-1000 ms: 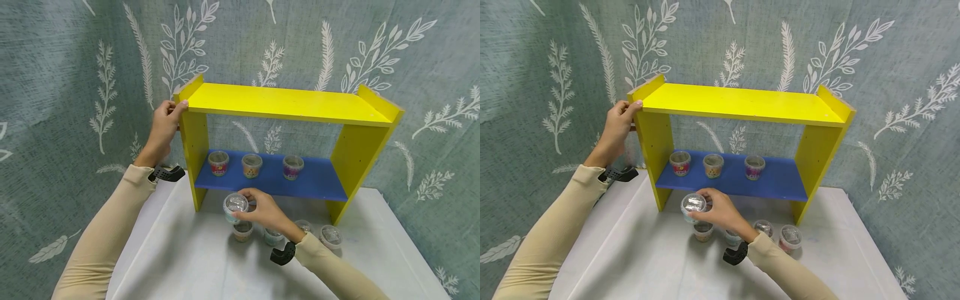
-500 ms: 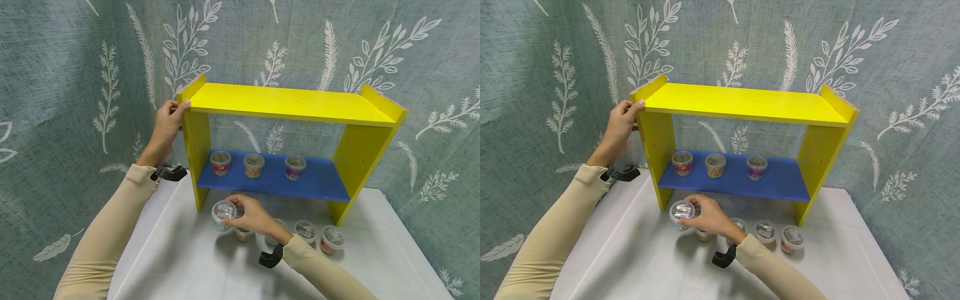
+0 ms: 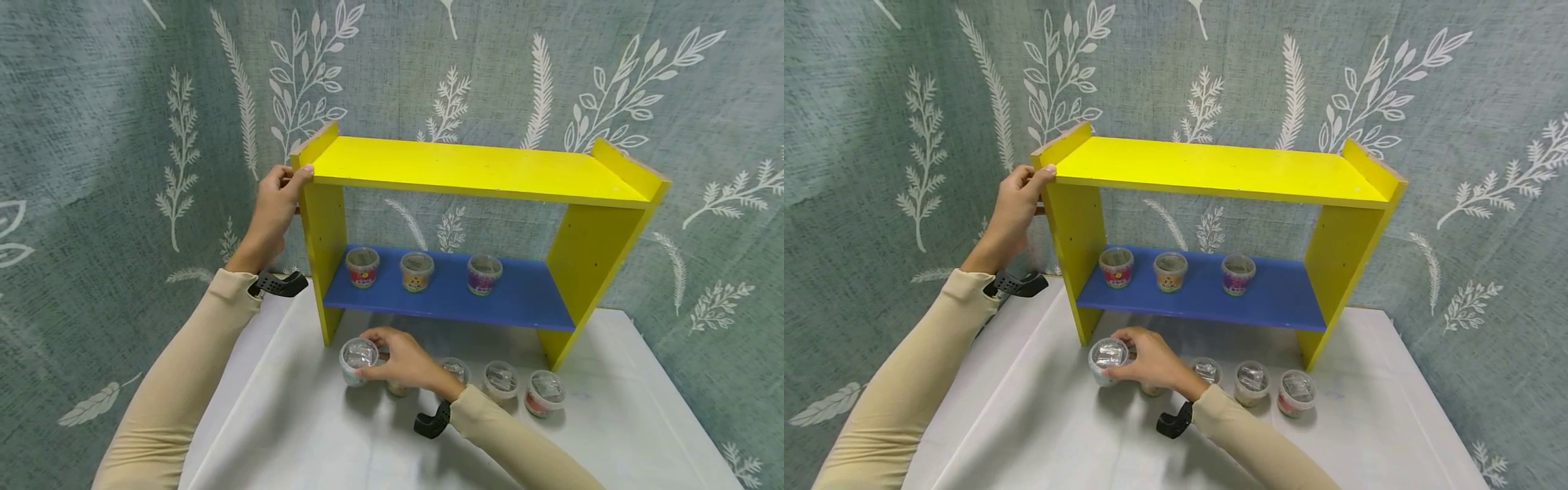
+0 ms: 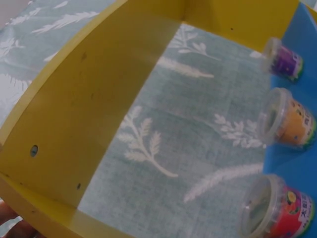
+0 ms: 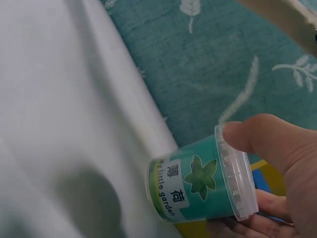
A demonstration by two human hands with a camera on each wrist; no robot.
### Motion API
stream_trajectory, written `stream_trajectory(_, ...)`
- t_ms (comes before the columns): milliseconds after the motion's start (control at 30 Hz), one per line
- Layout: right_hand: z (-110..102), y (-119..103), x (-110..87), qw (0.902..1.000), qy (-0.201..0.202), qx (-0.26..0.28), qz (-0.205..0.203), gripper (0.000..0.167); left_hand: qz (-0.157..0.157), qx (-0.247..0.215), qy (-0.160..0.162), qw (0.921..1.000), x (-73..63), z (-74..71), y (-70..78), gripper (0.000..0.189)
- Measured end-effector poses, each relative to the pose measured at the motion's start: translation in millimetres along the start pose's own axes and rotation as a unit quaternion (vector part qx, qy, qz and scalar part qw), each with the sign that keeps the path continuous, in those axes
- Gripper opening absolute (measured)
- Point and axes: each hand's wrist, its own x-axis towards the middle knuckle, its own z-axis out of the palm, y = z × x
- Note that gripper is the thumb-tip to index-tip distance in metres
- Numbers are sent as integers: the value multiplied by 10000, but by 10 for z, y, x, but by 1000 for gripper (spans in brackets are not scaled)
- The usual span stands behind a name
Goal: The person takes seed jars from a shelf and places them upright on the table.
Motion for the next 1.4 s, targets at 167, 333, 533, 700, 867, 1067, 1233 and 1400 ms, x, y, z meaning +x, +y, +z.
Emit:
stream_trajectory(167,37,44,47,9991,57,-351,-217,62,14,-46,1,10000,-4,-3,10,42)
stream_trajectory(333,66,97,97,9976,50,-605,-327,63,-7,-56,-12,10000,-7,-14,26,42)
stream_trajectory(533,116,166,151,9940,52,-1019,-391,62,8,-105,-32,9999,4,-3,21,41)
stream_trajectory(700,151,182,174,9912,15,-1248,-429,61,3,-85,-15,10000,1,5,14,42)
stream_trajectory(867,178,197,185,9903,-55,-1353,-308,58,36,-86,-35,10000,4,10,11,42)
stream_trajectory(1067,197,217,199,9897,-87,-1403,-278,58,7,-104,-22,9999,-3,6,3,41)
stream_trajectory(1233,202,218,201,9900,-98,-1394,-215,59,32,-73,-27,10000,-4,8,4,42)
stream_trajectory(1400,198,221,204,9882,-152,-1516,-154,61,4,-66,-24,10000,-9,2,-1,42)
